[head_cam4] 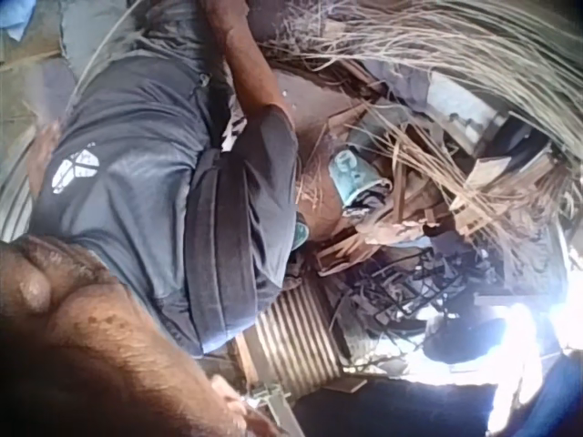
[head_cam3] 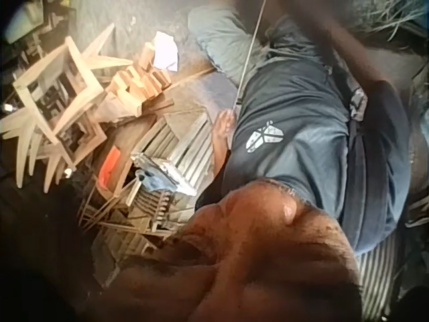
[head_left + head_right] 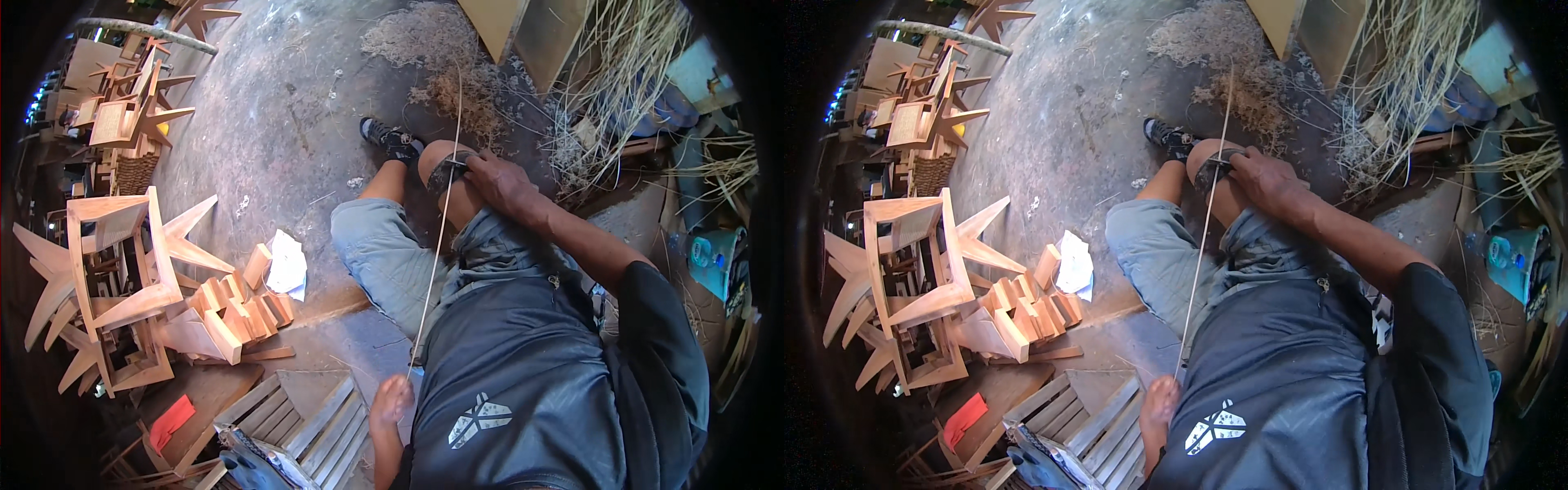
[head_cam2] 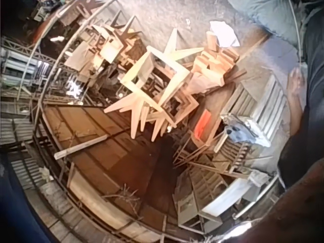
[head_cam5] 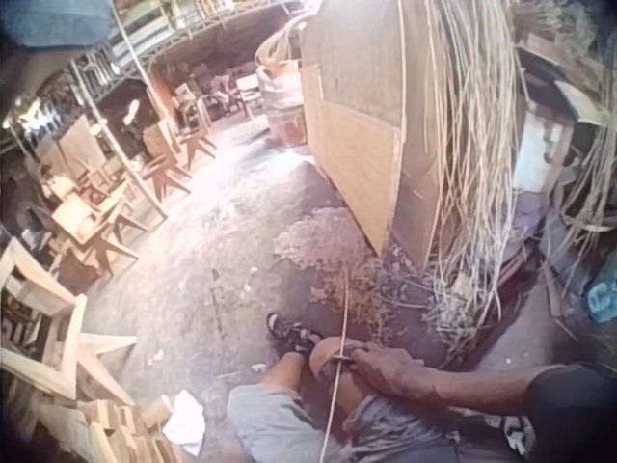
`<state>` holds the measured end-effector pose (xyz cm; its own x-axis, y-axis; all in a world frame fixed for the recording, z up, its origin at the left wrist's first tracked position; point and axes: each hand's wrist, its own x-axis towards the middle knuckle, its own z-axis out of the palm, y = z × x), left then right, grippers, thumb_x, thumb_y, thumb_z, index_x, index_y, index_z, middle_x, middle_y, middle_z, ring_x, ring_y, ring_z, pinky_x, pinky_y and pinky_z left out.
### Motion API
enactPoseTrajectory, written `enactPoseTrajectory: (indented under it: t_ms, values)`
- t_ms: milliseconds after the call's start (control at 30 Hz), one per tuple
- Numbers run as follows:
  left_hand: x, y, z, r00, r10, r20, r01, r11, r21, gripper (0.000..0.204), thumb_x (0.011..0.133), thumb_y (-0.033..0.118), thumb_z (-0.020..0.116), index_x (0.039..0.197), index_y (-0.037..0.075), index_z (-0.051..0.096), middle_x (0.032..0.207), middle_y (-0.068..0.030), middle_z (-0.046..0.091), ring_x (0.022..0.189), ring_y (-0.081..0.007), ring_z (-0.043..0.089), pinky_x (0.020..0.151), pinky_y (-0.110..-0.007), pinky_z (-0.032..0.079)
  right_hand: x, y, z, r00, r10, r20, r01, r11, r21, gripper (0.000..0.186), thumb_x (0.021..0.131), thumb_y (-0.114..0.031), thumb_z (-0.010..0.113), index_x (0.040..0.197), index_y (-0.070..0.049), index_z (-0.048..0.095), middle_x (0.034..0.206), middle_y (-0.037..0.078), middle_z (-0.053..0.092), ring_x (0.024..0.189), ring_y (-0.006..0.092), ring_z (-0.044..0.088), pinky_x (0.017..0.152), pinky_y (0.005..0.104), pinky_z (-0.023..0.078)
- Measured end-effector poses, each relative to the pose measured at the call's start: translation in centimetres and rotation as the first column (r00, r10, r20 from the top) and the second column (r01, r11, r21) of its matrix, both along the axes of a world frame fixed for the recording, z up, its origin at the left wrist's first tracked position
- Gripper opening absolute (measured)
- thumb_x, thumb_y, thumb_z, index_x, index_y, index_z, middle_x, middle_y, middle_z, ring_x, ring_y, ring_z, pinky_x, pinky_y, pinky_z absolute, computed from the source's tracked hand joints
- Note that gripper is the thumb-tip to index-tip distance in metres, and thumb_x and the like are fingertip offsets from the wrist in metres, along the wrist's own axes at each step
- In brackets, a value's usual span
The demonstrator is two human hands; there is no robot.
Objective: Weave natural fibers around a wooden furniture frame component.
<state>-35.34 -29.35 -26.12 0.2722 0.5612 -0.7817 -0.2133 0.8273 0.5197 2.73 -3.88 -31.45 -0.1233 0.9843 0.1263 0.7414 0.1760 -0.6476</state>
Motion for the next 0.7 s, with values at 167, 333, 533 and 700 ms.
enactPoseTrajectory:
  t_ms: [167,333,533,700]
  values:
    - [5.7,5.5,-0.1,0.971,0.202,0.124,-0.216,0.970,0.110,0.026,0.094,0.023,0.048,0.072,0.011,0.043,0.055,0.0020,0.039,0.037,-0.0064,0.033,0.035,-0.021,0.029,2.4,2.0,0.1,0.994,-0.009,-0.107,0.005,0.999,-0.032,0.019,0.085,-0.018,0.056,0.099,-0.005,0.055,0.090,0.019,0.056,0.079,0.0376,0.058,0.069,0.0409,0.046]
    - [18.1,22.1,-1.5,0.963,-0.093,-0.253,0.209,0.850,0.484,0.031,0.093,0.030,0.048,0.068,0.012,0.044,0.049,0.0058,0.036,0.037,-0.0045,0.033,0.033,-0.022,0.025,3.9,1.8,3.7,0.964,-0.192,-0.182,0.173,0.978,-0.115,0.023,0.087,-0.024,0.054,0.096,-0.003,0.055,0.085,0.020,0.058,0.078,0.0365,0.058,0.068,0.0412,0.045]
    - [22.2,27.9,-6.3,0.867,0.035,-0.498,0.298,0.764,0.572,0.034,0.091,0.024,0.048,0.064,0.003,0.051,0.054,0.0010,0.044,0.049,-0.0088,0.039,0.045,-0.031,0.031,-0.3,-0.1,0.0,0.997,-0.076,0.018,0.077,0.994,-0.077,0.020,0.086,-0.023,0.053,0.089,-0.004,0.052,0.082,0.018,0.058,0.075,0.0386,0.058,0.063,0.0442,0.046]
    - [15.1,17.1,-2.6,0.922,-0.169,-0.349,0.254,0.943,0.214,0.028,0.093,0.019,0.045,0.068,0.009,0.048,0.055,0.0051,0.037,0.046,-0.0056,0.035,0.041,-0.025,0.028,0.7,-0.6,-1.9,0.997,0.066,0.027,-0.068,0.994,0.090,0.012,0.084,-0.014,0.050,0.093,-0.006,0.048,0.075,0.017,0.055,0.069,0.0383,0.056,0.058,0.0458,0.045]
